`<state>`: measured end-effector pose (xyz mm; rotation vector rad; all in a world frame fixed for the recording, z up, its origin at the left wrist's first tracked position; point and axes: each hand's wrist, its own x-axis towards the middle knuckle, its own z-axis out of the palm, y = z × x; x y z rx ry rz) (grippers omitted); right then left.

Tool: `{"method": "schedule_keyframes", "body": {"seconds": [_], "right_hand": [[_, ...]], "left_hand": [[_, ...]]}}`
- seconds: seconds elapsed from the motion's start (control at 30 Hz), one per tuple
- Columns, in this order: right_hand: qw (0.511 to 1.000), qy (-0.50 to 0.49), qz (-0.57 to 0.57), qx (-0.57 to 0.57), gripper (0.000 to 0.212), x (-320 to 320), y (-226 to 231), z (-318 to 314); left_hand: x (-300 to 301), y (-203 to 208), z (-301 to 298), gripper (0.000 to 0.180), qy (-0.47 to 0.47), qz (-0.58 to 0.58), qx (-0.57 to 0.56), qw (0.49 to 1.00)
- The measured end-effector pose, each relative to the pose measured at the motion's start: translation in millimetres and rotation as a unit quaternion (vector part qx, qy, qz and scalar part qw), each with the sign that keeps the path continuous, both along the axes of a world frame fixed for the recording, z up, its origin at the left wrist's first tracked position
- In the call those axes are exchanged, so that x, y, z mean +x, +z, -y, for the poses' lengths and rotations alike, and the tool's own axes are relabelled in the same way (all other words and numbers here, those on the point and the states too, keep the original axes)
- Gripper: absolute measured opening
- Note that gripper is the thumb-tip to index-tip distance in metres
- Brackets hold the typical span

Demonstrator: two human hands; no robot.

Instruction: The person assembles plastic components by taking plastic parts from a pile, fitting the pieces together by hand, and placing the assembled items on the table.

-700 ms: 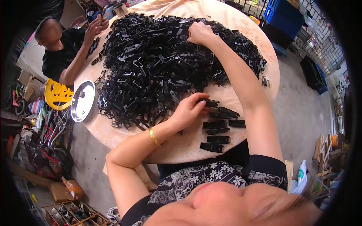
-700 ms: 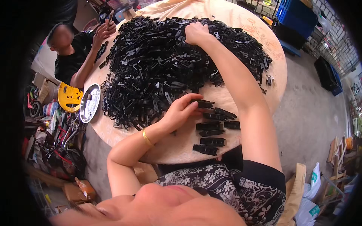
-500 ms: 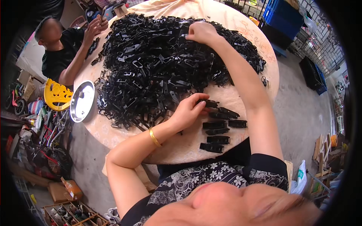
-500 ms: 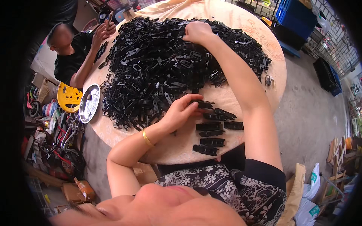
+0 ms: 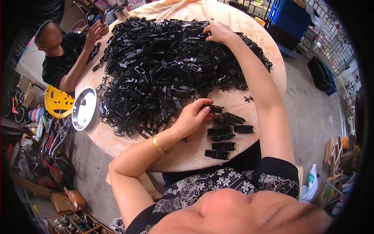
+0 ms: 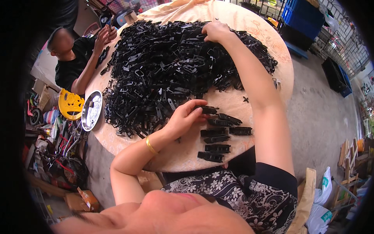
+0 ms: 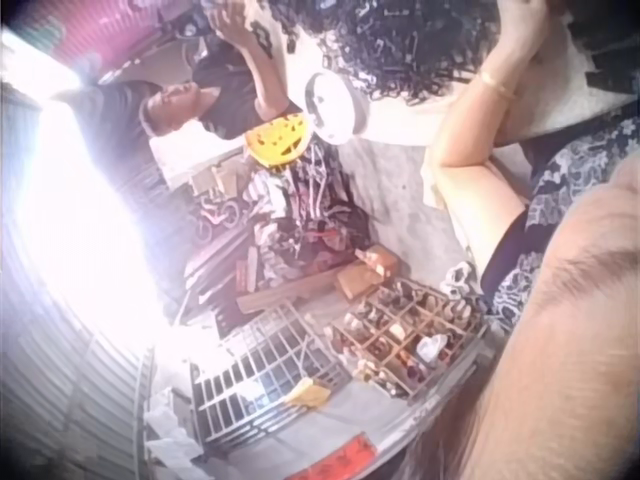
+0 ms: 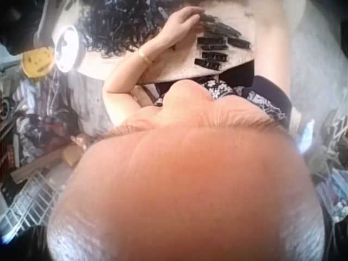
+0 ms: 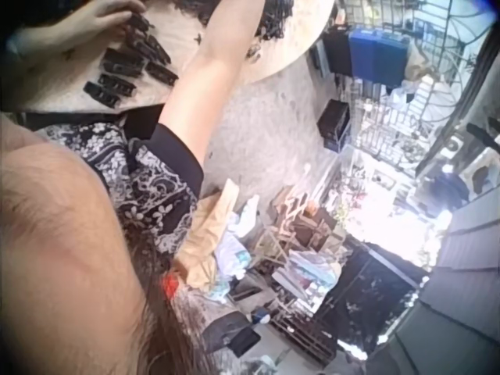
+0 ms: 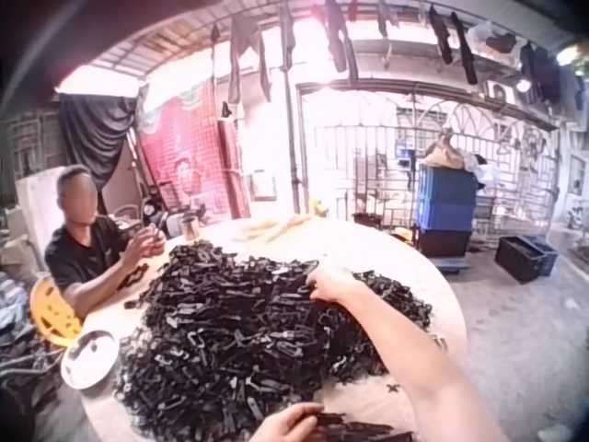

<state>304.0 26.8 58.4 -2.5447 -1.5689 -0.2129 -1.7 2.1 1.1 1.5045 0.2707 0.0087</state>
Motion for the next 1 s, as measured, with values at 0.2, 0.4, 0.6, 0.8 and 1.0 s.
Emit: {"method": "schedule_keyframes", "body": {"seconds": [0.2, 0.4, 0.6, 0.8, 1.0], "right_hand": [[0.994, 0.010, 0.100, 0.034, 0.025, -14, 6, 8], [0.927, 0.125, -0.213, 0.283, 0.035, -76, 22, 60], [0.926, 0.257, -0.182, 0.208, 0.048, -140, 4, 115], [0.878, 0.262, -0.305, 0.259, 0.053, -156, -10, 112], [0.840, 0.206, -0.442, 0.236, 0.043, -148, -19, 120]], "left_hand": [[2, -1, 2, 0.030, 0.000, -0.009, -0.023, 1.000], [-1, 10, -8, 0.034, 0.101, 0.049, -0.233, 0.966], [2, 15, -15, 0.034, 0.166, 0.101, -0.190, 0.962], [2, 15, -14, 0.033, 0.205, 0.092, -0.151, 0.963], [0, 19, -14, 0.035, 0.203, 0.096, -0.155, 0.962]]}}
